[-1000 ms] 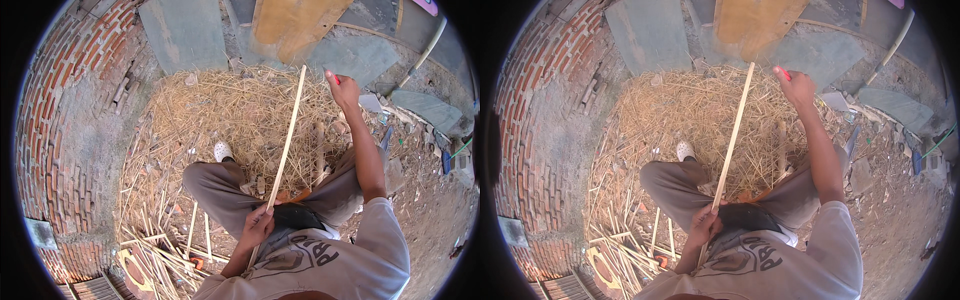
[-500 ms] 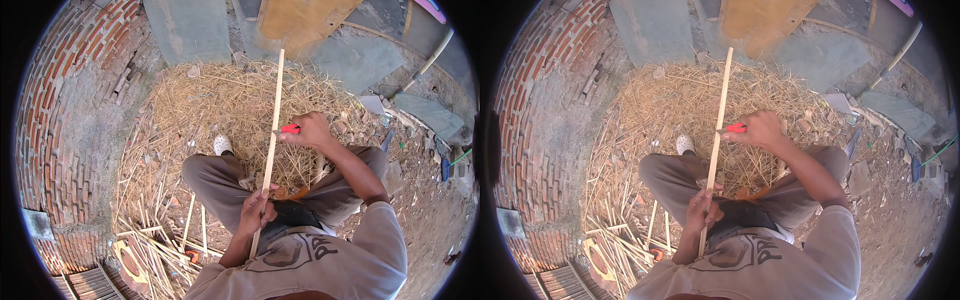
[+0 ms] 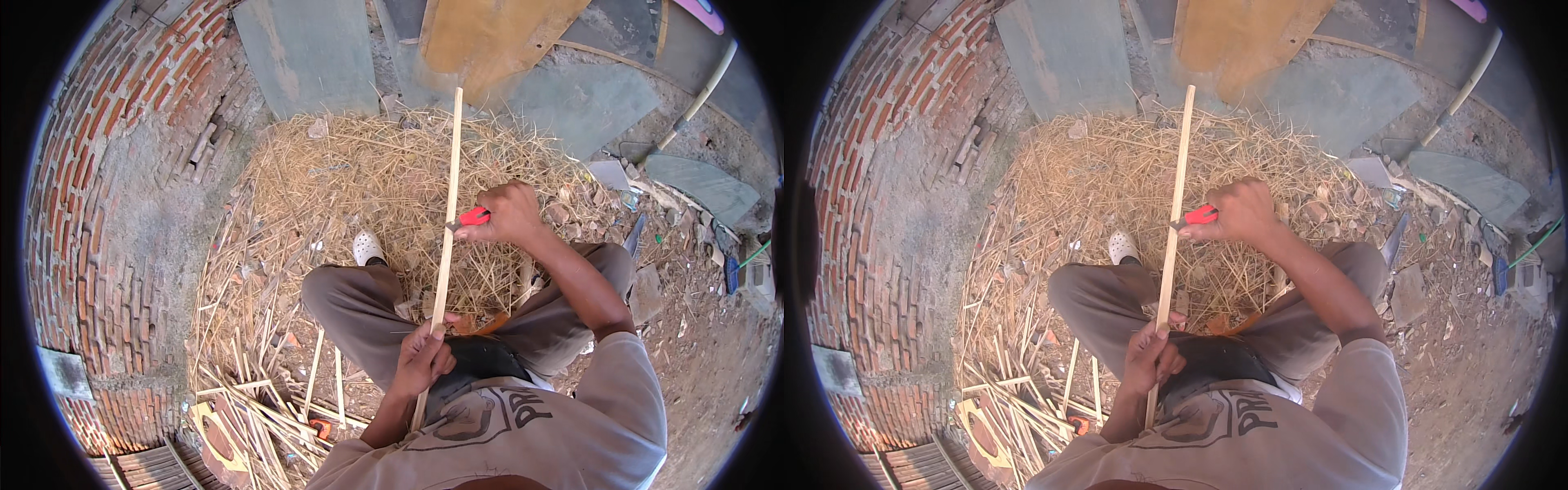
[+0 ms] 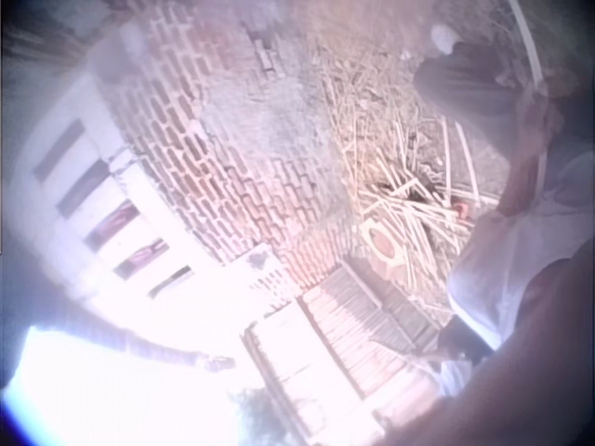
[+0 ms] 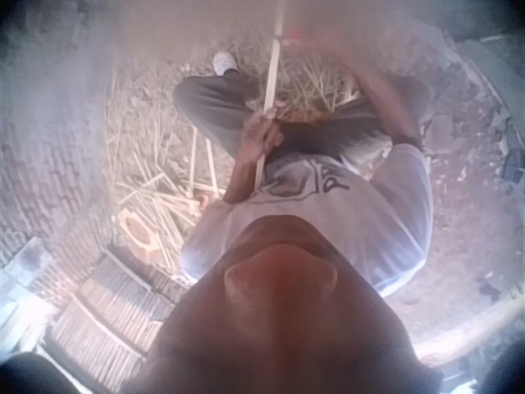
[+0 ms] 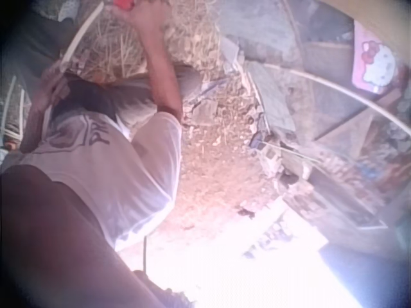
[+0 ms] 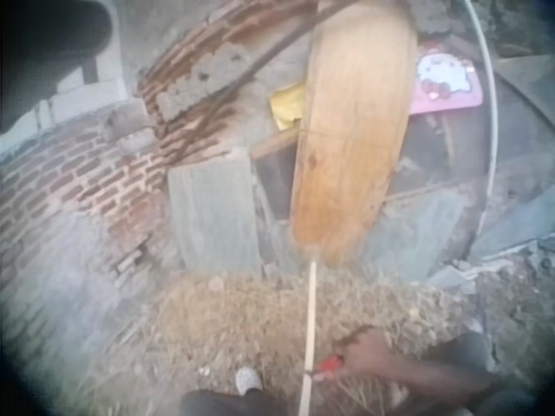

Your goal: The person sits cross-legged on a pile of straw and uses a red utility knife to shave a long, thin bamboo stick. They hold the stick with their left hand and repeatedly scrape the surface with the knife in their right hand, removing thin strips of material.

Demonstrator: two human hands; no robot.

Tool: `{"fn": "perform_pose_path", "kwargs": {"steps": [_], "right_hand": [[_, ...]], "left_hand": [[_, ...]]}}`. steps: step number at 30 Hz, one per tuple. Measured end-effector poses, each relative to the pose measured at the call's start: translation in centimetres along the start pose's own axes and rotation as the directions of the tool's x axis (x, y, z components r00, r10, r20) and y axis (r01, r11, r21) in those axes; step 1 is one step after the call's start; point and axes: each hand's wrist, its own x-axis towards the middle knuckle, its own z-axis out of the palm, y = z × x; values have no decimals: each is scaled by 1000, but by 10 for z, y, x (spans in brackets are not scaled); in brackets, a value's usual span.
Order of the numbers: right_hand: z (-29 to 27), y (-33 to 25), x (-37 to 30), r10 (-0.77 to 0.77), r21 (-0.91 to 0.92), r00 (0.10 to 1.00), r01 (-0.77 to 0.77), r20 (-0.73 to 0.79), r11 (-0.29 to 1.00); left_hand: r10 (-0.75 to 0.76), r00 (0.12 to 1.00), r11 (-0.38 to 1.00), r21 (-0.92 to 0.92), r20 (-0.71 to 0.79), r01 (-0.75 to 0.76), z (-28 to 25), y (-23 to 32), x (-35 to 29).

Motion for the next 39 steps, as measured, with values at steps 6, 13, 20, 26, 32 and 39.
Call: {"fn": "perform_pose_path", "kwargs": {"steps": [6,13,20,26,32,39], "right_hand": [[5,19,8,92,-98,995,-94,-33,991],[-2,24,17,192,-106,981,-188,29,976],[-1,37,25,302,-135,951,-292,59,947],[-32,108,47,713,-43,701,-712,5,701],[-22,31,5,417,62,903,-425,103,903],[-1,-34,-25,-63,104,987,48,148,993]], "left_hand": [[6,1000,999,42,-16,-5,2,-2,0],[12,1000,999,52,-3,-12,2,-2,-3],[-7,1000,999,41,21,6,1,-5,-7],[-96,994,988,129,43,90,-8,-20,-21],[-6,1000,1000,-15,-4,6,-8,-8,-9],[134,987,973,201,-89,-114,-12,-13,5]]}}
